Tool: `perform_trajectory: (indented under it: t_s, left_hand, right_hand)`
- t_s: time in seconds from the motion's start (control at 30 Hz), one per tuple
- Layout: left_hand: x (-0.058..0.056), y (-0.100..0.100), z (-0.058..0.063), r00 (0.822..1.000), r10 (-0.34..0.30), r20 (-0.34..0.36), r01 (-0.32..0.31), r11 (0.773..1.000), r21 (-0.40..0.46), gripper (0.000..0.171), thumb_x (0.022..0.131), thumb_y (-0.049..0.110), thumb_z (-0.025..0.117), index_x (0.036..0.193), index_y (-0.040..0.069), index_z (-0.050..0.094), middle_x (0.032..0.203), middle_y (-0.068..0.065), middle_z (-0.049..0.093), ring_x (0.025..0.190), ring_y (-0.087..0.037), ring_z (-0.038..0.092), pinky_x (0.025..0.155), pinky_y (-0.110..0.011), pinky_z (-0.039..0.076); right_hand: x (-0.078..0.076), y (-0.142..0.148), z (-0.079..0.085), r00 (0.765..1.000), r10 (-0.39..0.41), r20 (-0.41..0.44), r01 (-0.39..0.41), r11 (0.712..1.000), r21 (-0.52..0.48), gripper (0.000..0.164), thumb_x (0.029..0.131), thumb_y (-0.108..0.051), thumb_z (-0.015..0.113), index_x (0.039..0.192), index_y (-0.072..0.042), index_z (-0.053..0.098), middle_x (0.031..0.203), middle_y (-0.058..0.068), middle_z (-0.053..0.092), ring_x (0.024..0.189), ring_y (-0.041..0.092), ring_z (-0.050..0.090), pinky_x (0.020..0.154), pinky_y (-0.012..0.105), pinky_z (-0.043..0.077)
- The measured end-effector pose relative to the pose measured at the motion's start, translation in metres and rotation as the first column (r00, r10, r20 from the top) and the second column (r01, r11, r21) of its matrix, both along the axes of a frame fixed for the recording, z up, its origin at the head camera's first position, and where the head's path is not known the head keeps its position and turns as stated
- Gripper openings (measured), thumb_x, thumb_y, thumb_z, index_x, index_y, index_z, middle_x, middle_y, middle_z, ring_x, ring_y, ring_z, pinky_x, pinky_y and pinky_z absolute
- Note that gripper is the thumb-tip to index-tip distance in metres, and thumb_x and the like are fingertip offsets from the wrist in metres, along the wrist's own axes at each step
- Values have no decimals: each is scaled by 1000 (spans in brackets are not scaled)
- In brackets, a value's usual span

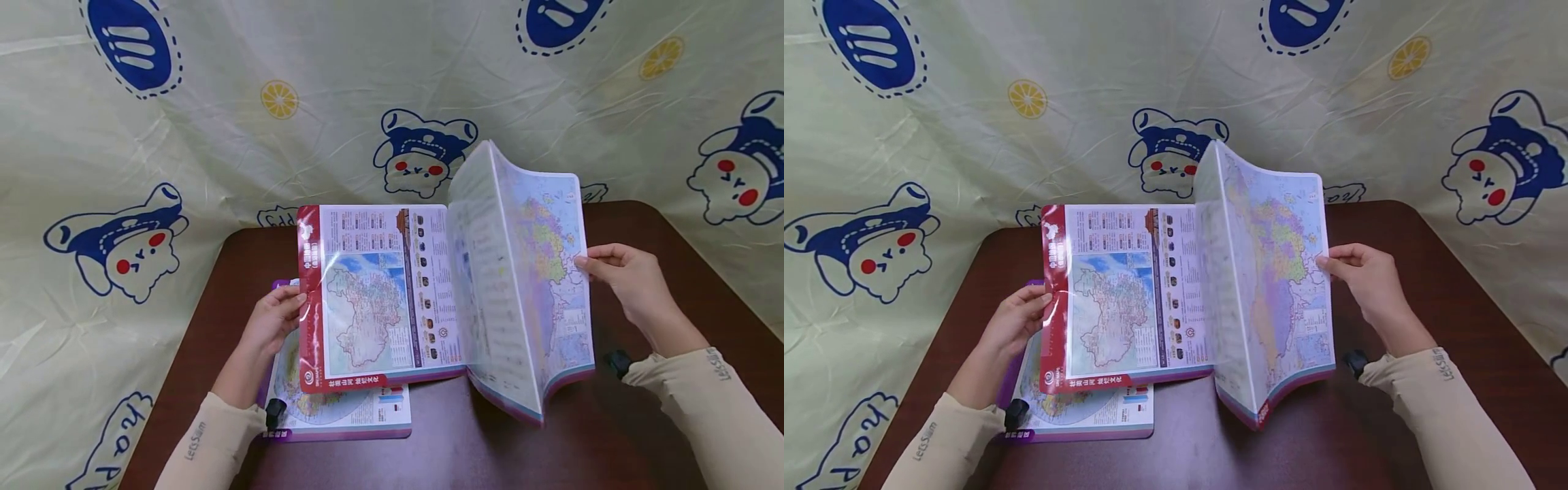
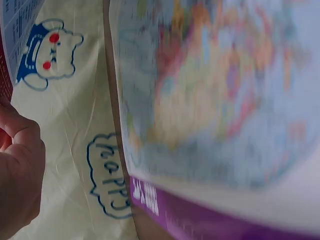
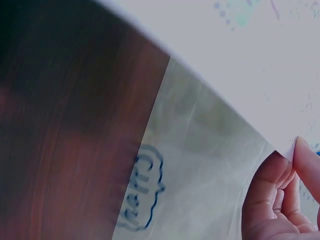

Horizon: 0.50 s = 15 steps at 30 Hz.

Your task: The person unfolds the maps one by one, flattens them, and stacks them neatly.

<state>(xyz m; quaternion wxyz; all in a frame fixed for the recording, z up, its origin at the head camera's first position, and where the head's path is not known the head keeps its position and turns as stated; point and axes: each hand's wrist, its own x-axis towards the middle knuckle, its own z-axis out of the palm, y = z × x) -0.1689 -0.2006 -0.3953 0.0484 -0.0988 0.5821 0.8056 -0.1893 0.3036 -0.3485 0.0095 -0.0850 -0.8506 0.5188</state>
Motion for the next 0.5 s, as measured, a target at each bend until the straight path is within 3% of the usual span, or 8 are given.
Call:
perform_trajectory:
  t_s: [0.2, 0.5]
  left_hand:
    - [-1, -23, 6, 999, 40, -16, -40, 999, 11, 29, 90, -2, 49, 74, 16, 66, 71, 0, 62, 61, -8, 59, 53, -21, 49]
    - [-8, -49, 11, 996, 90, 3, -90, 991, -99, 14, 87, 10, 58, 80, 18, 67, 80, 0, 63, 66, -11, 61, 59, -24, 52]
  right_hand:
    - [-2, 34, -2, 996, -81, 36, 80, 996, 36, 68, 76, -55, 58, 118, -3, 49, 86, -14, 57, 99, 34, 39, 91, 63, 16]
    - [-10, 78, -11, 970, -216, 109, 207, 974, 87, 72, 71, -62, 56, 117, -7, 50, 108, 6, 48, 102, 35, 33, 86, 60, 22]
